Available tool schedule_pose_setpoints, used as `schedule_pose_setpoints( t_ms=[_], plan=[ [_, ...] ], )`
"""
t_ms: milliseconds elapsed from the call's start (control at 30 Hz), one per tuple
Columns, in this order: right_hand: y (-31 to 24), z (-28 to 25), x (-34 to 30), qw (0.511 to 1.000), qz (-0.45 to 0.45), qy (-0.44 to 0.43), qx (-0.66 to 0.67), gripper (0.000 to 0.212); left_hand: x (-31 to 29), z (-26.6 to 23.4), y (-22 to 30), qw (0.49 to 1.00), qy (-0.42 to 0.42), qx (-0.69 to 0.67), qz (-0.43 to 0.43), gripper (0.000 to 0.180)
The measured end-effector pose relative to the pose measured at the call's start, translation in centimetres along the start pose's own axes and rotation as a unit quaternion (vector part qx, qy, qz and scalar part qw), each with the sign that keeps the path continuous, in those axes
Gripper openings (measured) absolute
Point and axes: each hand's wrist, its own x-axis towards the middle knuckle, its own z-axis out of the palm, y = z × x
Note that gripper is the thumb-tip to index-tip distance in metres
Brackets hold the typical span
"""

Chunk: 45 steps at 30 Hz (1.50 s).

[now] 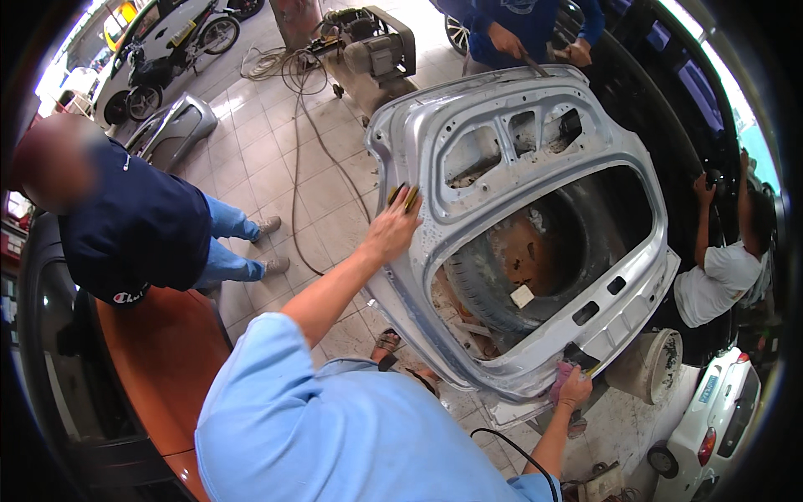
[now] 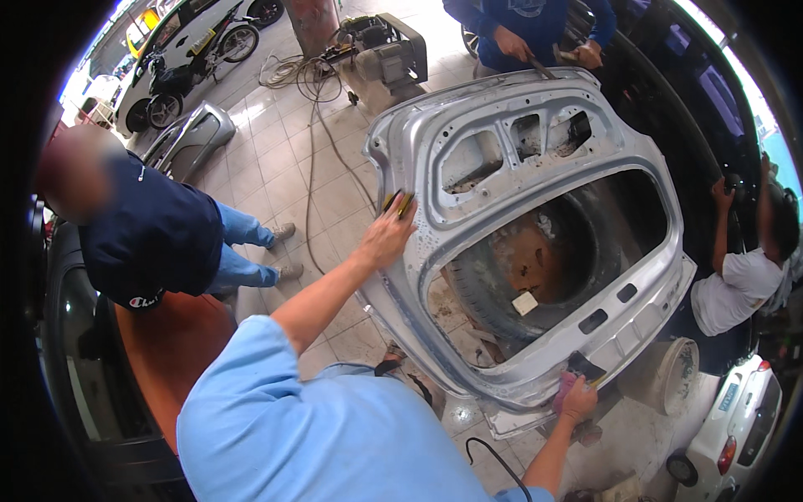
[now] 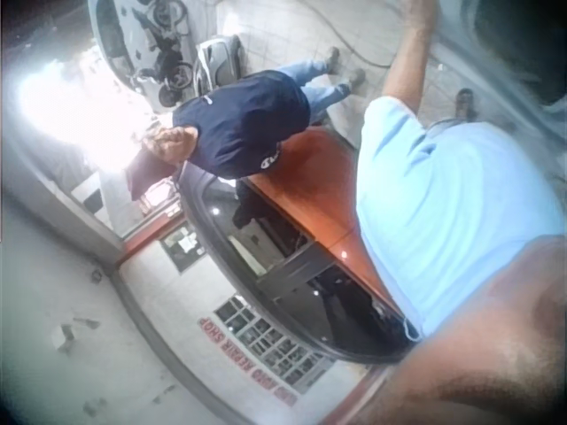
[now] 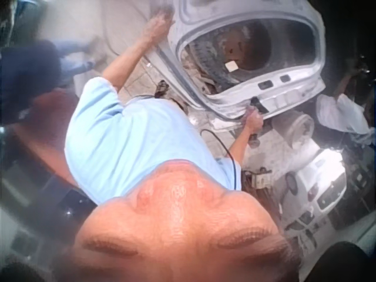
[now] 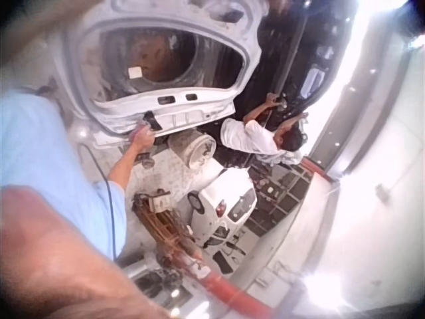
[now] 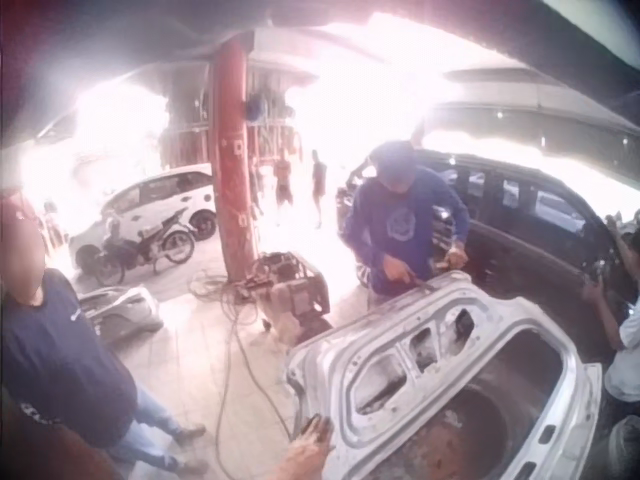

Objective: The person sands a detached silver car door using a sanding block and wipes it with a pink cloth. The person alternates between sanding and wiping the door surface while standing in a workshop.

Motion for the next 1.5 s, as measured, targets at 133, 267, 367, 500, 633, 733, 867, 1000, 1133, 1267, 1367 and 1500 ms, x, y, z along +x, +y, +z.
schedule_pose_setpoints(
  t_ms=[133, 267, 367, 500, 633, 733, 867, 1000, 1133, 1267, 1367, 1500],
  plan=[
    [1.3, 0.9, -0.1, 0.999, 0.008, 0.029, 0.025, 0.06, 1.0, 0.3, 0.1, 0.997, 0.038, -0.018, -0.06, 0.054],
    [1.9, 1.1, 0.4, 0.998, 0.029, -0.017, 0.048, 0.062, -5.8, -1.9, 4.3, 0.982, -0.164, 0.072, -0.064, 0.057],
    [2.2, 1.1, 1.0, 0.997, 0.023, -0.067, 0.038, 0.061, -6.2, -2.7, 4.9, 0.995, -0.083, 0.03, -0.045, 0.057],
    [2.5, 1.5, 1.4, 0.999, 0.01, -0.003, -0.04, 0.06, -0.3, -1.3, 2.2, 0.997, 0.035, -0.041, -0.056, 0.055],
    [3.0, 1.1, 1.4, 1.0, -0.02, -0.014, -0.001, 0.074, -4.3, -1.9, 3.3, 0.996, -0.084, 0.016, 0.028, 0.047],
    [2.9, 1.5, 1.4, 0.999, 0.029, -0.031, 0.0, 0.072, -8.7, -4.3, 4.7, 0.978, -0.124, -0.024, 0.167, 0.042],
    [3.4, 2.8, 1.3, 0.998, -0.059, -0.006, -0.034, 0.068, -5.9, -6.3, 2.2, 0.973, -0.078, 0.101, 0.192, 0.041],
    [3.5, 3.2, 1.2, 0.981, -0.1, -0.067, -0.154, 0.055, -4.3, -3.7, 3.9, 0.951, -0.309, 0.021, -0.024, 0.037],
    [2.2, 1.8, 0.5, 0.998, 0.0, 0.019, -0.053, 0.071, -13.8, 0.4, 15.7, 0.964, -0.146, 0.003, 0.223, 0.037],
    [0.1, 0.3, 0.0, 1.0, 0.002, 0.004, -0.022, 0.07, -14.3, -0.3, 17.4, 0.94, -0.206, -0.047, 0.267, 0.038],
    [-0.1, 0.1, -0.1, 0.999, -0.035, 0.036, -0.003, 0.067, -9.8, -3.6, 10.4, 0.949, -0.239, 0.072, 0.192, 0.03],
    [0.4, 0.2, 0.2, 0.999, -0.036, 0.007, -0.019, 0.063, -10.9, -2.9, 11.2, 0.958, -0.282, 0.04, -0.047, 0.04]
  ],
)
